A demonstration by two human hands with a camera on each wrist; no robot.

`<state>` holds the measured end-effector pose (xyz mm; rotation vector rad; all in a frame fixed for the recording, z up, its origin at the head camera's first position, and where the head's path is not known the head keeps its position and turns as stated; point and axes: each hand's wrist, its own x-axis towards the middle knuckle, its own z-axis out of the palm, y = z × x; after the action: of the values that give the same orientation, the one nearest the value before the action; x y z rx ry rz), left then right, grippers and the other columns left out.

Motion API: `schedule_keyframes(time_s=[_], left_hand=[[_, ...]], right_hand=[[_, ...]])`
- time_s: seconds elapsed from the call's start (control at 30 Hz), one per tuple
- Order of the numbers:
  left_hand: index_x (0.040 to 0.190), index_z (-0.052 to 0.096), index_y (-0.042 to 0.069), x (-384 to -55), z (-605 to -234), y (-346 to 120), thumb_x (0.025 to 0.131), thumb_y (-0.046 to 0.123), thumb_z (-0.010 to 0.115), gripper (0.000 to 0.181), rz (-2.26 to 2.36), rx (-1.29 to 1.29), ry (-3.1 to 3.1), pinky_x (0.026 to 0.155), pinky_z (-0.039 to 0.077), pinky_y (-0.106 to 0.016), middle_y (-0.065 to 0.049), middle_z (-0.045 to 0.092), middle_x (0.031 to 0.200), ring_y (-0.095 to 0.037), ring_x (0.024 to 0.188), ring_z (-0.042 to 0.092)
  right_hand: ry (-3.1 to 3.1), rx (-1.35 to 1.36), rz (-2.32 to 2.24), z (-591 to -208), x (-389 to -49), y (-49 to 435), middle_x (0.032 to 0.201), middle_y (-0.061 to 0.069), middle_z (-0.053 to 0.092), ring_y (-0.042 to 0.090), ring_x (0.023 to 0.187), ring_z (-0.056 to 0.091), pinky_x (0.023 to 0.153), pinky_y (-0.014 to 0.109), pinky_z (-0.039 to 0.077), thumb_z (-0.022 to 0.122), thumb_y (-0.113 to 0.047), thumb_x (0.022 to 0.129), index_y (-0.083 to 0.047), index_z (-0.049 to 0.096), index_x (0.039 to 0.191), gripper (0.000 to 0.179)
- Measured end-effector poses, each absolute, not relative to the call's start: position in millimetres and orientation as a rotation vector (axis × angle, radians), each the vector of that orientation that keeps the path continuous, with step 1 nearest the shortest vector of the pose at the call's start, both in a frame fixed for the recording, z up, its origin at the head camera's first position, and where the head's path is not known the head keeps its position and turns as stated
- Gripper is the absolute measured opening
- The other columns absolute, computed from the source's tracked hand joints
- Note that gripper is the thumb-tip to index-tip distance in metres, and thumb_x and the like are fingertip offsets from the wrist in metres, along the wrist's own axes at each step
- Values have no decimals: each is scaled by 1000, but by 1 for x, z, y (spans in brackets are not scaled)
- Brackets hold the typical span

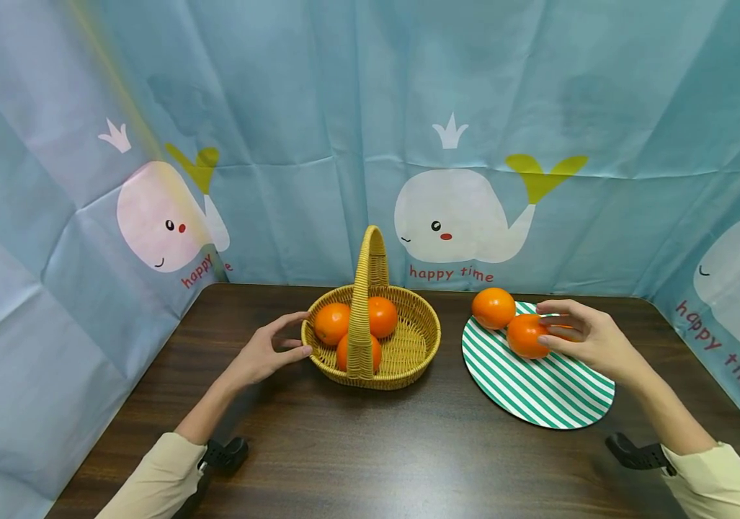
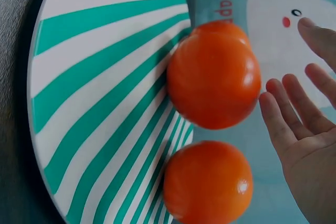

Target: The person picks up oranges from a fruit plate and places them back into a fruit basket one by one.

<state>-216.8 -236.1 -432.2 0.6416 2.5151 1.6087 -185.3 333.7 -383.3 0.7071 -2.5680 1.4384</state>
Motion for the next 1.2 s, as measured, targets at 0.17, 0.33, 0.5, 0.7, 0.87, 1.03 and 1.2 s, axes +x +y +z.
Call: schedule_keyframes(time_s=[0.17, 0.33, 0.5, 0.7, 0.87, 1.03, 1.2], left_hand=[[151, 46, 6, -217, -433, -237, 95, 13, 75, 64, 1607, 637, 2518, 86, 58, -34, -24, 41, 152, -41, 113, 64], [151, 46, 6, -217, -433, -237, 95, 14, 75, 64, 1600, 628, 2524, 85, 58, -34, -24, 42, 151, -41, 113, 64], [151, 46, 6, -217, -432, -236, 95, 14, 75, 64, 1593, 628, 2527, 86, 58, -34, -24, 41, 152, -41, 114, 64], [151, 46, 7, -217, -432, -236, 95, 15, 75, 64, 1589, 632, 2529, 86, 58, -34, -24, 41, 152, -41, 113, 64], [151, 46, 6, -218, -432, -236, 95, 14, 75, 64, 1591, 637, 2526, 85, 58, -34, -25, 42, 152, -42, 113, 64], [151, 46, 5, -219, -433, -236, 95, 14, 75, 63, 1586, 639, 2526, 85, 58, -34, -25, 42, 151, -43, 113, 63], [150, 46, 5, -219, -433, -237, 95, 14, 75, 63, 1582, 635, 2533, 86, 58, -35, -25, 43, 150, -41, 113, 64]], right_hand=[[-2580, 675, 1379, -386, -185, 339, 131, 15, 58, 23, 116, 64, 88, 24, 54, 75, 1, 91, 0, 57, 137, 49], [-2551, 662, 1315, -391, -187, 338, 135, 18, 54, 7, 122, 55, 96, 17, 46, 78, 3, 88, 0, 54, 140, 58], [-2553, 685, 1311, -397, -187, 337, 145, 24, 44, 18, 136, 45, 101, 13, 40, 81, 3, 85, -1, 46, 148, 73], [-2676, 602, 1354, -401, -187, 333, 157, 23, 29, 51, 141, 29, 107, 23, 38, 84, -6, 85, -9, 34, 156, 87], [-2730, 570, 1361, -406, -189, 329, 158, 25, 26, 50, 138, 37, 104, 35, 45, 83, -12, 88, -6, 29, 158, 89], [-2722, 621, 1344, -413, -192, 326, 148, 31, 38, 46, 122, 54, 90, 17, 49, 81, -12, 90, 2, 29, 156, 85], [-2750, 602, 1263, -418, -191, 324, 140, 30, 47, 45, 117, 57, 87, 23, 53, 78, -11, 92, 6, 34, 154, 78]])
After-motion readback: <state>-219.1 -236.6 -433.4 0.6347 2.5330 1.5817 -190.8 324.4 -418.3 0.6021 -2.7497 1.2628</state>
